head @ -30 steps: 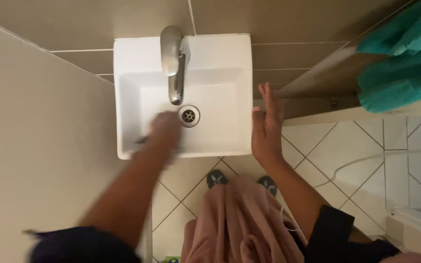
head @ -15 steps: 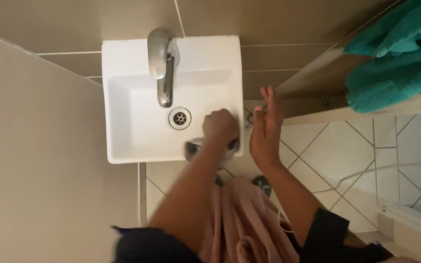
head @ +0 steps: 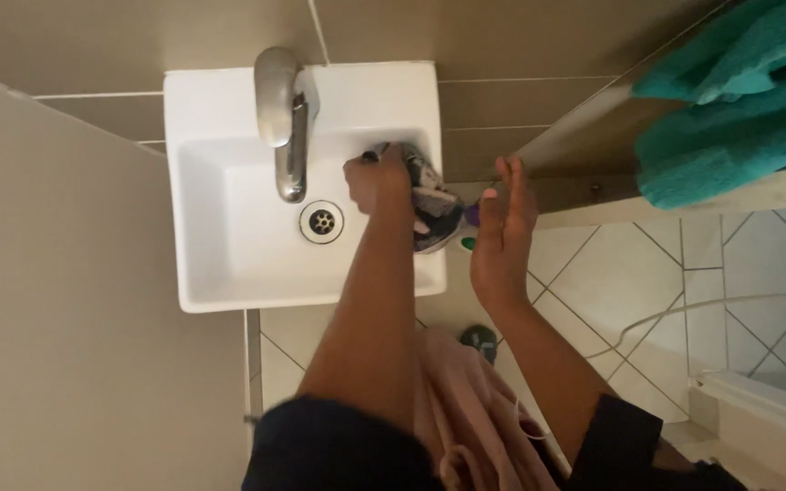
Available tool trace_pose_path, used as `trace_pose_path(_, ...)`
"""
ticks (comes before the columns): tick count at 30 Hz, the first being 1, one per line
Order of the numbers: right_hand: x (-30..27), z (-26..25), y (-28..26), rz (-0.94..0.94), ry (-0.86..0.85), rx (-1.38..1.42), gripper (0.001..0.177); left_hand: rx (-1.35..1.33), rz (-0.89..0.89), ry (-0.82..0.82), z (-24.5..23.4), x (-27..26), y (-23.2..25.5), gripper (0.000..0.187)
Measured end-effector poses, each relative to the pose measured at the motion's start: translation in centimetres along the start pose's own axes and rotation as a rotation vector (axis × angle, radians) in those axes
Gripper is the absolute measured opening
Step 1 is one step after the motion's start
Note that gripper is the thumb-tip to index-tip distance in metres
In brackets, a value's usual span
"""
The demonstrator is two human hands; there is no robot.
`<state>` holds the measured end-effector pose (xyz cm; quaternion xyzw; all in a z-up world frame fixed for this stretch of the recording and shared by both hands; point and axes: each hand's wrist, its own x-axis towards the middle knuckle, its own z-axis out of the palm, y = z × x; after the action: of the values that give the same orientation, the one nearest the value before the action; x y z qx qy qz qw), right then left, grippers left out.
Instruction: Scrubbing and wiping a bathroom sink and faucet with a cloth and cleaning detergent.
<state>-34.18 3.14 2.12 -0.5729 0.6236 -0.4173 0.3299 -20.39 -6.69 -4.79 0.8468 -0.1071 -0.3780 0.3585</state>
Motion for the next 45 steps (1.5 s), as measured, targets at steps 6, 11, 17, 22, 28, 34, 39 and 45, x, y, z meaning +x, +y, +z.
trace_pose_path(6,-0.6,-0.3,1.0,0.058,0.046,-0.052,0.068,0.233,0.369,-0.275,-7.9,-4.6,-0.3,0.037)
trace_pose_path(11,0.4,0.0,-0.5,0.089,-0.021,0.039,0.071,0.502,0.730,-0.414,-7.9,-4.9,-2.3,0.023)
trace_pose_path(17,0.8,3.8,1.1,0.014,-0.054,-0.161,0.057,0.370,0.845,-0.121,-3.7,-2.8,-0.8,0.026)
trace_pose_path(22,-0.4,6.4,0.4,-0.097,-0.053,-0.241,0.057,0.360,0.875,-0.101,-4.7,-1.6,-0.9,0.032)
trace_pose_path(28,-0.2,6.7,-0.6,-0.141,-0.013,-0.323,0.056,0.115,0.656,-0.108,-10.9,1.3,0.7,0.041)
trace_pose_path(34,0.0,6.6,-0.9,-0.137,0.003,-0.347,0.053,0.506,0.823,0.151,-16.5,7.8,-0.8,0.021)
trace_pose_path(39,0.1,6.5,-0.3,-0.188,0.020,-0.263,0.050,0.434,0.639,0.225,-15.1,5.3,0.9,0.022)
trace_pose_path(45,0.3,6.8,0.1,-0.176,0.054,-0.154,0.046,0.151,0.578,0.089,-5.9,0.7,-0.9,0.024)
